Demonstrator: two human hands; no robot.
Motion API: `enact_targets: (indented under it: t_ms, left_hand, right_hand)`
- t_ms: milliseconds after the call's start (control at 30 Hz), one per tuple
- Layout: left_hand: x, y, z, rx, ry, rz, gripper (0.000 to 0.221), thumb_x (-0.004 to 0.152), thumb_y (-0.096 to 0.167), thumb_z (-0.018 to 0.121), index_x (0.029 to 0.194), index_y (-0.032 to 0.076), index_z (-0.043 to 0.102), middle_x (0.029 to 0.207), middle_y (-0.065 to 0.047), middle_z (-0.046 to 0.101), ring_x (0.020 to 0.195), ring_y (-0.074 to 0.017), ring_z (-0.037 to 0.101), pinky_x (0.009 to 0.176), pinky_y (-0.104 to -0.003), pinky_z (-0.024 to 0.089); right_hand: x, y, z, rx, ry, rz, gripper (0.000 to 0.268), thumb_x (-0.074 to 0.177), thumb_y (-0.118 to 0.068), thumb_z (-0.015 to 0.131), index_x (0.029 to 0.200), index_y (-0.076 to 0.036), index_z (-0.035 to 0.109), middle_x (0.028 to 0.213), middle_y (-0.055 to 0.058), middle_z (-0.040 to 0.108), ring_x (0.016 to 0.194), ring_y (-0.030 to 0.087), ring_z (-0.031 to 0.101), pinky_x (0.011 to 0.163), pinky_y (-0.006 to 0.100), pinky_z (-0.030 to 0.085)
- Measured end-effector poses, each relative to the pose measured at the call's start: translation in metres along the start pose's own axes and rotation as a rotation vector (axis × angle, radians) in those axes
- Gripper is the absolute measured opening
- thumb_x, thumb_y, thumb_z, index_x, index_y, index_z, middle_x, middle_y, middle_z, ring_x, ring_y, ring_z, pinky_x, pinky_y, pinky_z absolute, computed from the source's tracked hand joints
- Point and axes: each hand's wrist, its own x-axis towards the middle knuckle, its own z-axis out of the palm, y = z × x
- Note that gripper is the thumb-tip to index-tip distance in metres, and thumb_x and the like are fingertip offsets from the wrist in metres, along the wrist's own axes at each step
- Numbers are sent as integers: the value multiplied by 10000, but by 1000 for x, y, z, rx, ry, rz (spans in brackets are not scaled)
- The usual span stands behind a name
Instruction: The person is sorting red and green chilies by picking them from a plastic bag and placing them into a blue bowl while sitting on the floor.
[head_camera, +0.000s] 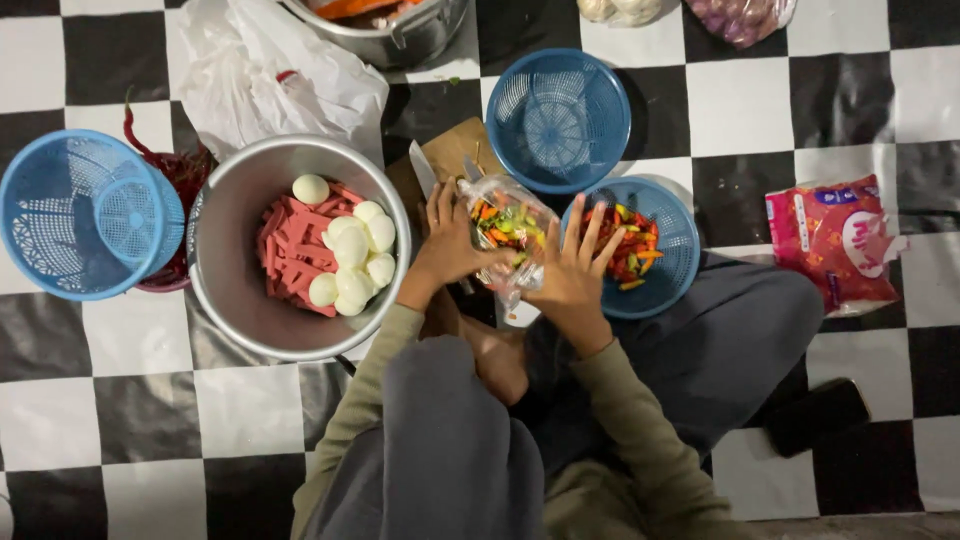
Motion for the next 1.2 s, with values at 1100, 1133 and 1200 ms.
enact_targets:
  t_ms: [1100, 1133, 1200]
  left_hand:
    - [-30, 70, -36, 562, 635, 321, 185, 752, 242, 839, 790, 104, 722, 995, -105, 586, 946, -282, 587, 837, -428, 488]
    - [-31, 71, -39, 562, 635, 321, 185, 752, 242, 839, 790, 104, 722, 995, -105, 586, 946, -282, 587, 837, -428, 488]
    - [-34, 71, -43, 585, 646, 314, 202, 670, 257, 892, 791, 173, 754, 1100, -82, 593, 949, -271, 582, 852, -444, 478]
  right_hand:
    - [52, 18, 16, 327, -67, 54, 308, 905, -333, 778, 1172, -212, 684, 1052, -7, 687, 885, 247, 757, 666, 385, 621]
    - [52, 20, 18, 326, -67, 53, 308, 905, -333, 778, 1172, -212, 684, 1052, -7, 687, 885, 247, 757, 666, 385, 621]
    - [54, 21, 25, 261, -106, 10, 306, 815, -399, 824, 1039, -239, 692, 993, -70, 634, 1007, 189, 690, 733, 339, 592]
